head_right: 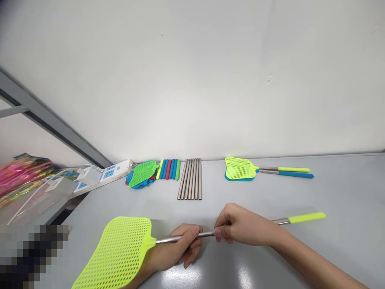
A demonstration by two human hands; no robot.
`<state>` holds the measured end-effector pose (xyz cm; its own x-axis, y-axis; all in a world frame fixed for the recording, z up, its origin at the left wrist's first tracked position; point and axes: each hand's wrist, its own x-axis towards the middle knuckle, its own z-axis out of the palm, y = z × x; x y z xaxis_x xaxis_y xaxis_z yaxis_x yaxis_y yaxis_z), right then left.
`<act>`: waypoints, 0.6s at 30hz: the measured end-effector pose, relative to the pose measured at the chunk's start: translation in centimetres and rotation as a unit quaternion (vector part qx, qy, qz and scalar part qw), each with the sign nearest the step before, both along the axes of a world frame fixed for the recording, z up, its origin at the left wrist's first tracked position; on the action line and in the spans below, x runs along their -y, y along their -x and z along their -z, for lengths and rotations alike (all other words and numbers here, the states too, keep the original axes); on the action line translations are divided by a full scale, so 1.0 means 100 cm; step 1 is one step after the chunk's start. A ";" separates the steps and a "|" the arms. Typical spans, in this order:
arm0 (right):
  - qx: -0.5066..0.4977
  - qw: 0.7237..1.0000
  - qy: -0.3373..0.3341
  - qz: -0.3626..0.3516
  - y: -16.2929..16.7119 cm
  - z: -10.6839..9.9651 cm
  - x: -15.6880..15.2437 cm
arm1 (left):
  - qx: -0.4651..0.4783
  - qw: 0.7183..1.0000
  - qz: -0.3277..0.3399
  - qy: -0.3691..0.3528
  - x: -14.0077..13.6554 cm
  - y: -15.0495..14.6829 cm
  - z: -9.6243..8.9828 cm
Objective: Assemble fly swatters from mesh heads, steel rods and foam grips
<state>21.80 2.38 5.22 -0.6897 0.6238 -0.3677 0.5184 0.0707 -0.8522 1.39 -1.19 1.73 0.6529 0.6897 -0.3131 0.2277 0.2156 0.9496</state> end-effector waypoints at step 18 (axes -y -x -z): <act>0.019 0.998 0.055 -0.006 0.007 0.009 0.007 | -0.075 0.984 0.081 -0.137 0.005 -0.001 -0.001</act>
<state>21.06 1.71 4.36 -0.6813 0.5694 -0.4600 0.5502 -0.0161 -0.8349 1.48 -1.70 1.86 0.7214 0.6526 -0.2317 0.3809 -0.0945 0.9198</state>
